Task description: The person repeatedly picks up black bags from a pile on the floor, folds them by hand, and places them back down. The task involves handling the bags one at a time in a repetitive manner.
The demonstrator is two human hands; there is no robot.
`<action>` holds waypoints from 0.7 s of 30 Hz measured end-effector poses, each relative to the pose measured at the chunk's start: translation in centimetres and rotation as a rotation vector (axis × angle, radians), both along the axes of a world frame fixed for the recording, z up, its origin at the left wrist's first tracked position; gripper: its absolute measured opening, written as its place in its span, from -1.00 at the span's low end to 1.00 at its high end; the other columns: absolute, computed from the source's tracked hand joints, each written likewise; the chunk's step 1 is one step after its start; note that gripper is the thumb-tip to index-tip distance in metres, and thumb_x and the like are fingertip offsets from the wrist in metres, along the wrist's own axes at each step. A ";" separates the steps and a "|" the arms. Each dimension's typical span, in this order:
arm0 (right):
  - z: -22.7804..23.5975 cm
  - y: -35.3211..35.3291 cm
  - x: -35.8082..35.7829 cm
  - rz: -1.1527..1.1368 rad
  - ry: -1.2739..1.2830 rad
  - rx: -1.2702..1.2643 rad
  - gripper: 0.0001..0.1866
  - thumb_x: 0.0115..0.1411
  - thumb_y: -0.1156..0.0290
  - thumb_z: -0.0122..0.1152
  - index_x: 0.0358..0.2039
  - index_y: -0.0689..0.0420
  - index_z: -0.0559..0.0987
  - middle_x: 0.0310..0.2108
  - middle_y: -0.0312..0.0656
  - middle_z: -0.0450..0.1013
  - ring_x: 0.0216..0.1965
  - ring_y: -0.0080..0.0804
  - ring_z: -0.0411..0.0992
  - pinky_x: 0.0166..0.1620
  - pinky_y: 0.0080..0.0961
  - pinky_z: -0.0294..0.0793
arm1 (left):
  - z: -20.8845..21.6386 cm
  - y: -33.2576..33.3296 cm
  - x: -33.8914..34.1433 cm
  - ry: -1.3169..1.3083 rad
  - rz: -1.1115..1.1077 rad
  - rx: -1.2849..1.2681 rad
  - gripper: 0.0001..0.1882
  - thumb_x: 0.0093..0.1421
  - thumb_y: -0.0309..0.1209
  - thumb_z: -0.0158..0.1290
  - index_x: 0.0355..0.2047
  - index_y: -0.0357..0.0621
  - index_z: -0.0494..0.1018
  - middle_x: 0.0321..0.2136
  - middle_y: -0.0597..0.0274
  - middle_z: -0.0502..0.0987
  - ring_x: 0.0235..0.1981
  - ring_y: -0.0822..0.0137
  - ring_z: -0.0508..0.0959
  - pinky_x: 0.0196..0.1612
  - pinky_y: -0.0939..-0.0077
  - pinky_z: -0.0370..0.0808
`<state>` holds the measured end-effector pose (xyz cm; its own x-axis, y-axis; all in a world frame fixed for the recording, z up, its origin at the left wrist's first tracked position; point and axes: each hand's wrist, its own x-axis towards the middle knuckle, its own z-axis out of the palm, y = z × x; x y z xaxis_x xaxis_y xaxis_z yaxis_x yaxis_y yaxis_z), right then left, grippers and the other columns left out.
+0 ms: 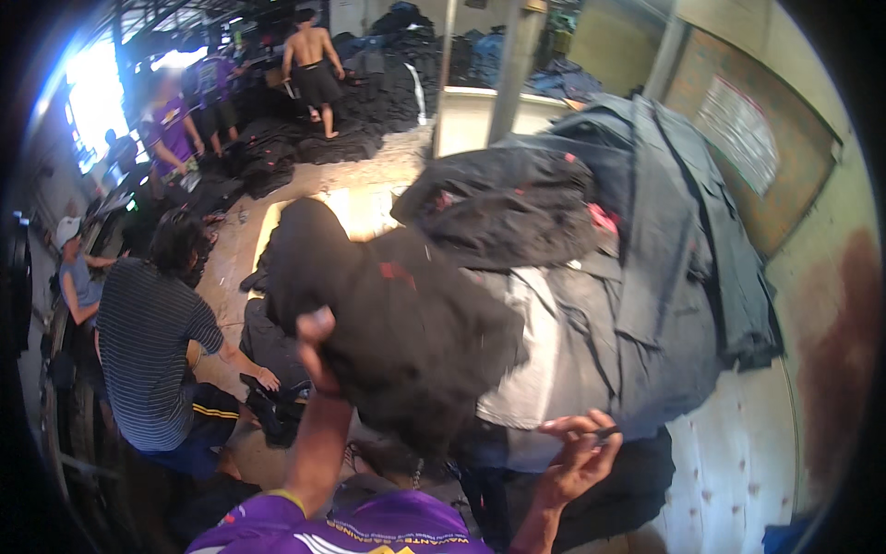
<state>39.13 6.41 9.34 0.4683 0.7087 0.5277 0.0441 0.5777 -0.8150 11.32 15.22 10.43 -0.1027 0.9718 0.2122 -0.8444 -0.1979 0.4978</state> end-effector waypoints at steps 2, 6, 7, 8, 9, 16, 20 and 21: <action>0.9 -1.8 5.9 -0.179 0.068 0.036 -0.66 0.53 0.24 -0.08 0.04 0.30 0.39 -0.40 -0.14 0.44 -0.46 -0.45 0.46 -0.34 -0.50 0.59 | 5.4 2.4 4.1 -0.011 0.214 0.136 -0.43 0.28 -0.17 0.00 0.17 -0.32 0.37 0.10 -0.01 0.49 0.12 0.11 0.51 0.28 0.17 0.39; -0.1 -4.2 13.8 -0.287 -0.007 -0.088 -0.66 0.54 0.22 -0.07 0.08 0.24 0.40 -0.40 -0.23 0.41 -0.46 -0.55 0.43 -0.41 -0.56 0.56 | 12.8 5.9 13.9 -0.253 0.045 0.440 -0.47 0.34 -0.14 0.00 0.20 -0.20 0.38 0.16 0.09 0.47 0.18 0.18 0.47 0.32 0.19 0.35; -0.7 -4.8 15.0 -0.300 -0.018 -0.138 -0.66 0.54 0.23 -0.07 0.08 0.24 0.40 -0.41 -0.25 0.40 -0.47 -0.55 0.43 -0.41 -0.56 0.56 | 13.4 6.1 16.6 -0.310 -0.075 0.505 -0.48 0.35 -0.13 0.00 0.21 -0.16 0.38 0.18 0.12 0.46 0.19 0.20 0.47 0.33 0.20 0.34; -1.4 -5.5 15.9 -0.320 -0.014 -0.196 -0.67 0.54 0.23 -0.07 0.08 0.23 0.41 -0.42 -0.26 0.40 -0.47 -0.56 0.42 -0.42 -0.57 0.56 | 13.2 5.9 19.3 -0.354 -0.199 0.540 -0.49 0.37 -0.12 0.00 0.22 -0.13 0.39 0.19 0.15 0.45 0.21 0.22 0.46 0.34 0.20 0.33; -2.0 -6.3 16.7 -0.342 -0.014 -0.260 -0.67 0.54 0.23 -0.07 0.08 0.22 0.42 -0.43 -0.27 0.40 -0.47 -0.56 0.42 -0.42 -0.58 0.55 | 12.1 5.4 22.1 -0.382 -0.286 0.504 -0.50 0.38 -0.11 0.00 0.23 -0.10 0.39 0.21 0.17 0.45 0.22 0.24 0.45 0.35 0.21 0.32; -3.5 -8.3 19.3 -0.437 0.091 -0.243 -0.65 0.54 0.20 -0.07 0.11 0.20 0.42 -0.49 -0.36 0.33 -0.55 -0.67 0.33 -0.48 -0.67 0.52 | -7.7 -1.2 31.0 0.159 -0.580 -0.495 -0.27 0.40 0.09 0.01 0.37 -0.16 0.23 0.45 0.18 0.16 0.44 0.23 0.15 0.44 0.08 0.12; -2.9 -5.9 15.7 -0.231 0.068 -0.236 -0.57 0.54 0.15 -0.14 0.17 0.24 0.38 -0.51 -0.35 0.28 -0.54 -0.64 0.30 -0.49 -0.62 0.53 | -12.9 -6.5 24.4 0.552 -0.897 -0.554 -0.32 0.37 0.00 0.11 0.34 -0.14 0.29 0.36 0.05 0.28 0.39 0.15 0.27 0.36 -0.01 0.23; -3.0 -5.2 13.9 -0.131 0.103 -0.210 -0.55 0.54 0.14 -0.15 0.18 0.24 0.37 -0.51 -0.34 0.28 -0.53 -0.63 0.30 -0.49 -0.60 0.53 | -13.0 -8.0 21.9 0.621 -0.934 -0.454 -0.36 0.37 -0.05 0.13 0.33 -0.14 0.31 0.33 0.06 0.33 0.35 0.18 0.33 0.34 0.07 0.28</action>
